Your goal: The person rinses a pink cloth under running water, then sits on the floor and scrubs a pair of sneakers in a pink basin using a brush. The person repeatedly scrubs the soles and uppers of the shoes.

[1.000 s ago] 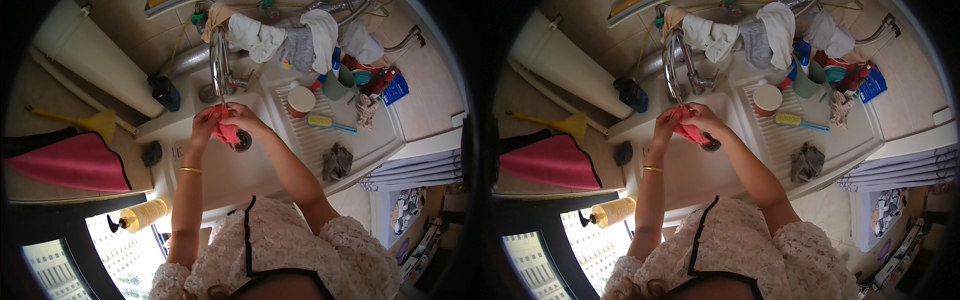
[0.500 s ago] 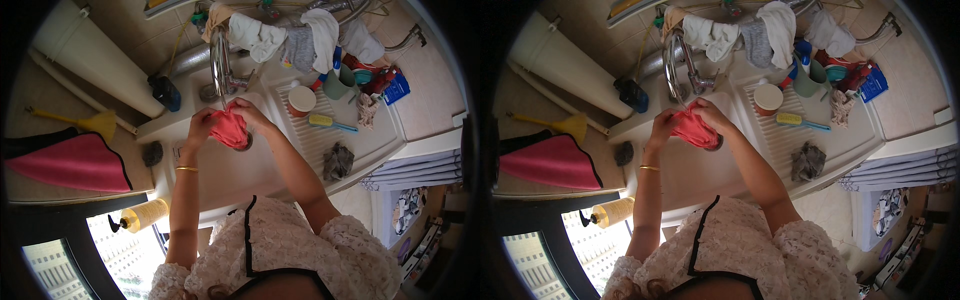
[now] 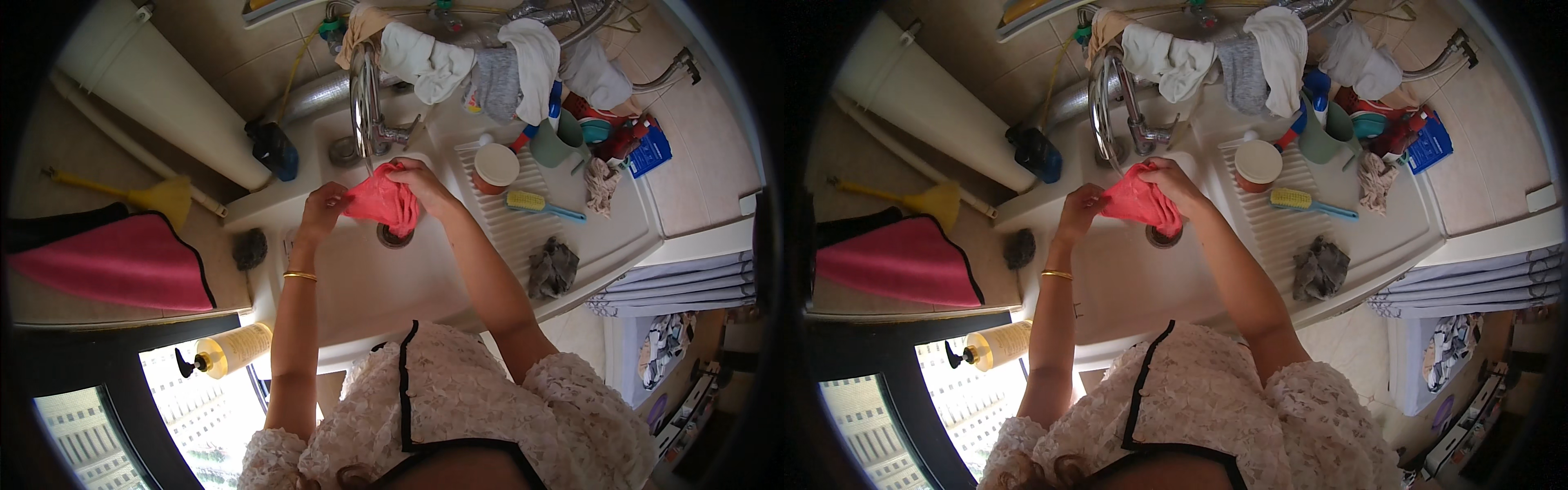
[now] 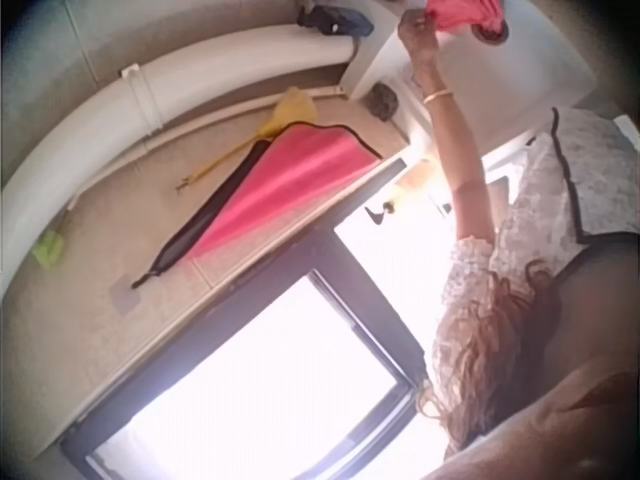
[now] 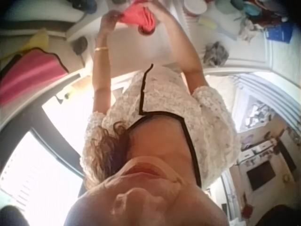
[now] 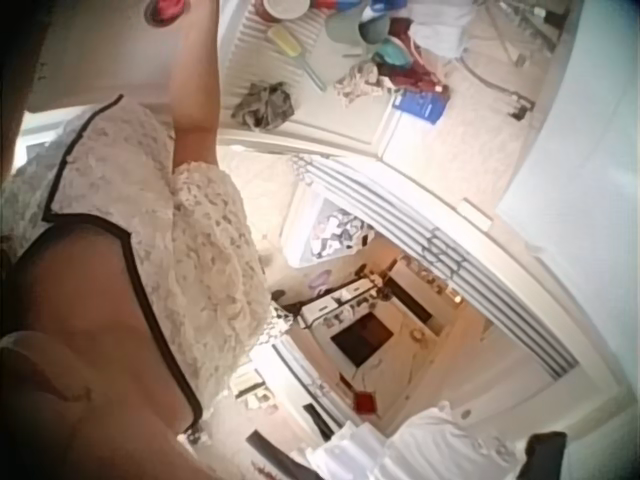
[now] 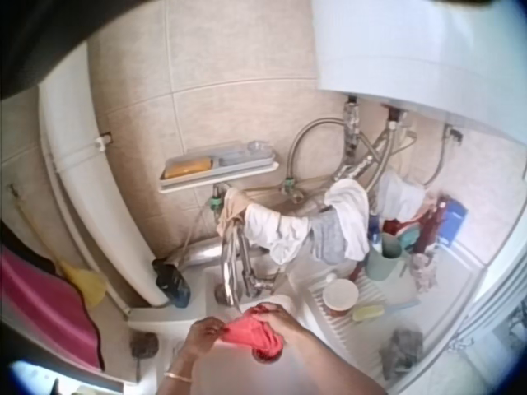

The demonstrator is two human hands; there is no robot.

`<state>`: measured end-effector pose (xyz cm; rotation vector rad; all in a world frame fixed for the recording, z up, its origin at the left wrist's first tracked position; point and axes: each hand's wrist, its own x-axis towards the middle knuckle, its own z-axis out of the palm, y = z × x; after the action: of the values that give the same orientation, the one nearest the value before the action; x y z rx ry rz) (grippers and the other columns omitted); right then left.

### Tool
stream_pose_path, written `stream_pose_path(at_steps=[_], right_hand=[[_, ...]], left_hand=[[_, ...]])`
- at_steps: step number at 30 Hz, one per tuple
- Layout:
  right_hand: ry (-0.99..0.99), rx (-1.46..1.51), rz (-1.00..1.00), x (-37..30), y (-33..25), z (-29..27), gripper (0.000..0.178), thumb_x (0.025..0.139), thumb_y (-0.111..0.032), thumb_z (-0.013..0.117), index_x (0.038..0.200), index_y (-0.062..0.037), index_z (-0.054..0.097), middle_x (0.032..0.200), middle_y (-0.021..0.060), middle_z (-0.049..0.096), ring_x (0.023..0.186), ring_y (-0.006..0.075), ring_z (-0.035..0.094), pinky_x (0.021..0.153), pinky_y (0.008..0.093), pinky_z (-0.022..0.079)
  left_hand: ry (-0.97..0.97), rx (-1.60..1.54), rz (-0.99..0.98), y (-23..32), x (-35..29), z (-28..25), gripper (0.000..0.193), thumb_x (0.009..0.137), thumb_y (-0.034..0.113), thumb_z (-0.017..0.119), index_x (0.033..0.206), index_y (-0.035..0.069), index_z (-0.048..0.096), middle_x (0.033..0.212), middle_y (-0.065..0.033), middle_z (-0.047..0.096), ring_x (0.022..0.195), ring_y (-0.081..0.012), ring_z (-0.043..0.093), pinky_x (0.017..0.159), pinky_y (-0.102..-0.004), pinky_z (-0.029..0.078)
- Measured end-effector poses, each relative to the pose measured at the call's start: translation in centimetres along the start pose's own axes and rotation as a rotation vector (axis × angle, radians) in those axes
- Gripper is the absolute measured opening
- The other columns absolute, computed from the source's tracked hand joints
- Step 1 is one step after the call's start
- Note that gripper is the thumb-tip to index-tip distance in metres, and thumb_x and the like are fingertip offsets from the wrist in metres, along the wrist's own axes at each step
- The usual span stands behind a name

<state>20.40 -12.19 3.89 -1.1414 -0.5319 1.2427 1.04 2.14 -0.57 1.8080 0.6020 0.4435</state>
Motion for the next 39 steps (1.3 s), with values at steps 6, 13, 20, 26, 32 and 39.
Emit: stream_pose_path(at_steps=[6, 13, 20, 26, 32, 39], right_hand=[[-0.057, -0.39, 0.045, 0.0, 0.4, 1.1, 0.026, 0.08, -0.009, 0.066, 0.104, 0.0008, 0.064, 0.091, 0.0068, 0.065, 0.086, 0.0135, 0.061, 0.076, 0.0281, 0.048], [-0.09, -0.222, -0.012, -0.5, 0.0, 0.6, 0.018, 0.089, -0.017, 0.061, 0.094, 0.0008, 0.063, 0.082, 0.0073, 0.065, 0.073, 0.0153, 0.063, 0.068, 0.0298, 0.05], [-0.327, 0.274, 0.126, 0.5, -0.3, 2.1, 0.017, 0.091, -0.024, 0.062, 0.091, -0.0074, 0.061, 0.083, 0.0016, 0.062, 0.079, 0.0131, 0.06, 0.072, 0.0271, 0.047], [-0.083, 0.652, 0.164, 0.3, -1.8, 2.7, 0.013, 0.087, -0.019, 0.066, 0.094, -0.0083, 0.062, 0.084, 0.0024, 0.062, 0.074, 0.0153, 0.058, 0.072, 0.0313, 0.048], [0.101, 0.567, 0.185, 1.4, 2.8, -2.0, 0.018, 0.09, -0.018, 0.062, 0.098, -0.0022, 0.063, 0.09, 0.0075, 0.065, 0.081, 0.0207, 0.062, 0.077, 0.0364, 0.051], [0.516, -1.043, -0.34, -0.2, 10.7, 0.0, 0.033, 0.085, -0.004, 0.053, 0.117, -0.0104, 0.061, 0.108, 0.0175, 0.057, 0.105, 0.0319, 0.054, 0.093, 0.0424, 0.045]], left_hand=[[0.015, -0.099, 0.171, 4.9, 0.9, 2.7, 0.012, 0.084, -0.001, 0.063, 0.096, 0.002, 0.063, 0.082, -0.0018, 0.064, 0.07, -0.008, 0.057, 0.065, -0.0236, 0.047], [0.027, 0.055, 0.085, 4.1, 1.5, 1.8, 0.024, 0.084, -0.002, 0.061, 0.108, 0.003, 0.063, 0.094, -0.0052, 0.067, 0.08, -0.0084, 0.059, 0.07, -0.0232, 0.048], [0.518, -0.474, -0.567, -4.5, -0.3, 6.3, 0.045, 0.095, 0.036, 0.046, 0.124, 0.002, 0.053, 0.111, -0.0109, 0.062, 0.101, -0.0193, 0.057, 0.091, -0.0341, 0.043], [0.323, -1.485, -0.824, -4.4, -3.7, 11.9, 0.049, 0.098, 0.04, 0.039, 0.131, 0.004, 0.045, 0.139, -0.0203, 0.041, 0.129, -0.0413, 0.039, 0.104, -0.0665, 0.029], [0.169, -1.934, -0.31, -4.6, -1.7, 12.5, 0.042, 0.098, 0.031, 0.04, 0.12, -0.003, 0.052, 0.12, -0.0175, 0.057, 0.12, -0.0351, 0.05, 0.107, -0.0521, 0.036], [0.176, -1.91, -0.33, -4.7, 0.1, 11.9, 0.034, 0.099, 0.026, 0.038, 0.114, 0.001, 0.057, 0.113, -0.0143, 0.061, 0.109, -0.0281, 0.056, 0.098, -0.0405, 0.046]])
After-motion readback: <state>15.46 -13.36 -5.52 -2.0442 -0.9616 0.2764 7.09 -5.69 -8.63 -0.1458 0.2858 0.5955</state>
